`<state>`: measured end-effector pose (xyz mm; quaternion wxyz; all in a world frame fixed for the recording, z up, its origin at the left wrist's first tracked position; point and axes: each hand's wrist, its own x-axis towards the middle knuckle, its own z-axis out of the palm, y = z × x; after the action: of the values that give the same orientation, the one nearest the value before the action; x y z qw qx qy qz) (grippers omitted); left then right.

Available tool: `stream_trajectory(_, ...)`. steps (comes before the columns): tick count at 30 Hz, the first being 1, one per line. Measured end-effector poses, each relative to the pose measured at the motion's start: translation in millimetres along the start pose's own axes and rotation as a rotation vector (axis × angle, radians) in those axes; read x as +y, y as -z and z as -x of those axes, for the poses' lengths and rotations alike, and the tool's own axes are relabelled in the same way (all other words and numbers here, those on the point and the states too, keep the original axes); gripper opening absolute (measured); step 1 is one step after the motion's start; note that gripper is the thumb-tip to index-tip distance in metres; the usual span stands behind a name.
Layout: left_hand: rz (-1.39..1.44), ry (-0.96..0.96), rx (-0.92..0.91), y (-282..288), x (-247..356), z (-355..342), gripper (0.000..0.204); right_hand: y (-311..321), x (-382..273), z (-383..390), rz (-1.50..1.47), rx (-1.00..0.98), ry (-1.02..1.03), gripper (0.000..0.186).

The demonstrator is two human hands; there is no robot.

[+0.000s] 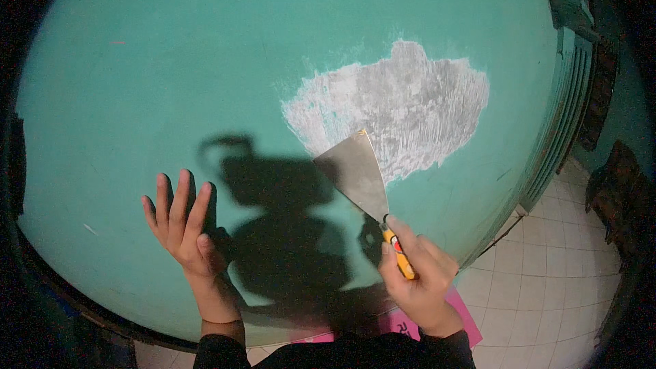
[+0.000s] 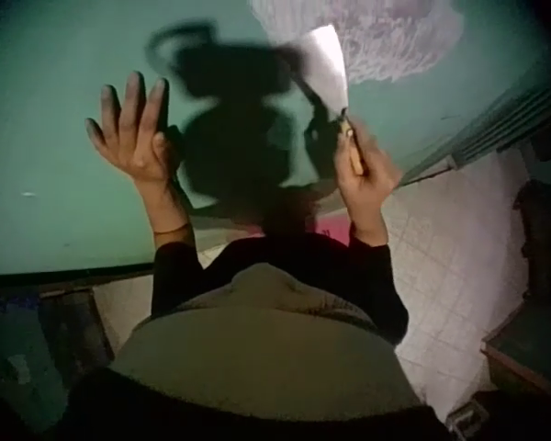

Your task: Using a putty knife to apply or smooth wall patch compound onto a damaged area of a green wall.

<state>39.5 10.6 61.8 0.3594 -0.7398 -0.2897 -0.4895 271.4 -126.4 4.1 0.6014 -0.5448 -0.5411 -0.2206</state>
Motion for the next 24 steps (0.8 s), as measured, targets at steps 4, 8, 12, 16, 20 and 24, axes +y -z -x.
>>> stream_trajectory(4,-0.003,0.01,0.002,4,0,-1,0.057,-7,-8,-1,0.015,-0.003,0.003,0.035)
stream_trajectory(8,0.015,0.014,0.003,5,0,3,0.057,-8,-6,3,-0.007,0.011,0.001,0.035)
stream_trajectory(12,0.006,0.009,0.0,5,-3,3,0.056,-16,-7,-2,-0.024,0.007,-0.01,0.036)
stream_trajectory(16,0.099,0.004,0.014,8,-4,3,0.055,-8,1,7,-0.05,-0.014,-0.036,0.038)
stream_trajectory(20,0.125,-0.02,-0.023,14,-5,10,0.054,-1,13,25,-0.149,0.08,-0.162,0.043)
stream_trajectory(24,0.118,0.041,-0.052,13,0,41,0.051,5,24,44,-0.177,0.058,-0.108,0.041)
